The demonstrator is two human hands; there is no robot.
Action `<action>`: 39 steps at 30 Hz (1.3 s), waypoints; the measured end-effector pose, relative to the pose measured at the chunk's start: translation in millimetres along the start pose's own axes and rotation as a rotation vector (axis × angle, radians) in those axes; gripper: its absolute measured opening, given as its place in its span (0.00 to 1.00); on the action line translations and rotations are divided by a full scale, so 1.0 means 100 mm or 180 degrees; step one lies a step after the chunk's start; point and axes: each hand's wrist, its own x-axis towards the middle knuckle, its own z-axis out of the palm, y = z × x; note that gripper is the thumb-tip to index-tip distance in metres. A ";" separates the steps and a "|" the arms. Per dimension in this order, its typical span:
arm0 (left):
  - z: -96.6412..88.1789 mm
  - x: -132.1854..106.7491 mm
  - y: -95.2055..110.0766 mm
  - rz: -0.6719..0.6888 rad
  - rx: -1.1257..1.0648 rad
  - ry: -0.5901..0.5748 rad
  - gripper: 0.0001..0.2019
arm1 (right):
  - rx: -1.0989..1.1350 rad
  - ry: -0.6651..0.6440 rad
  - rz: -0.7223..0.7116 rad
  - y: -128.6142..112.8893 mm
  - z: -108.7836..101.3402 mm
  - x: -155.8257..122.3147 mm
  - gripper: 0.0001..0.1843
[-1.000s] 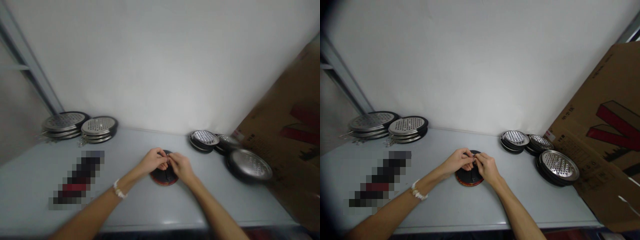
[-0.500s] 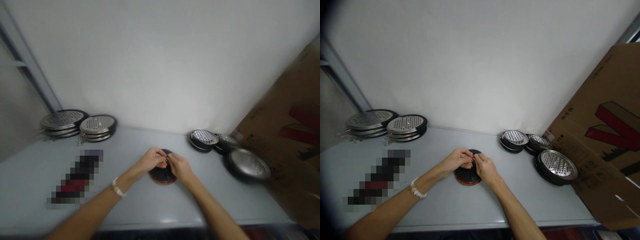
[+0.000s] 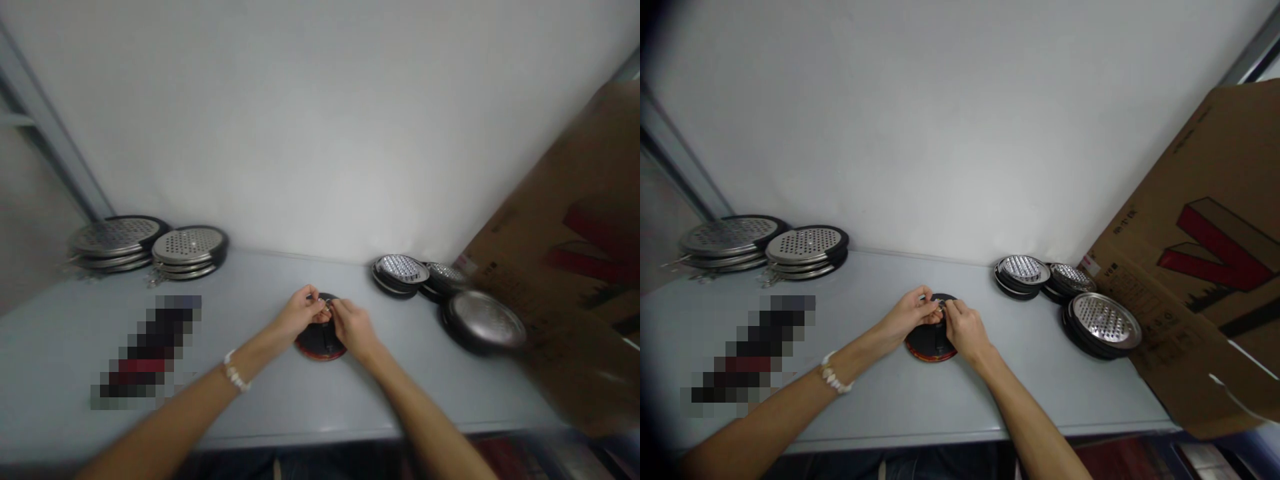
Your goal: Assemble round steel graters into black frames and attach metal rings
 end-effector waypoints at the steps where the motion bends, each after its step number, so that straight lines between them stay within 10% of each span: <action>1: 0.01 -0.01 0.01 0.0036 -0.0021 0.0007 0.21 | 0.0020 0.0039 0.0017 -0.01 0.00 0.01 0.09; 19: 0.08 -0.03 0.11 0.0516 0.0012 0.0085 0.21 | 0.1138 0.0464 0.0497 -0.10 -0.05 0.03 0.15; 39: 0.15 -0.32 0.47 0.1511 0.2988 -0.0615 0.08 | 0.2976 0.0253 0.1675 -0.31 -0.33 -0.27 0.25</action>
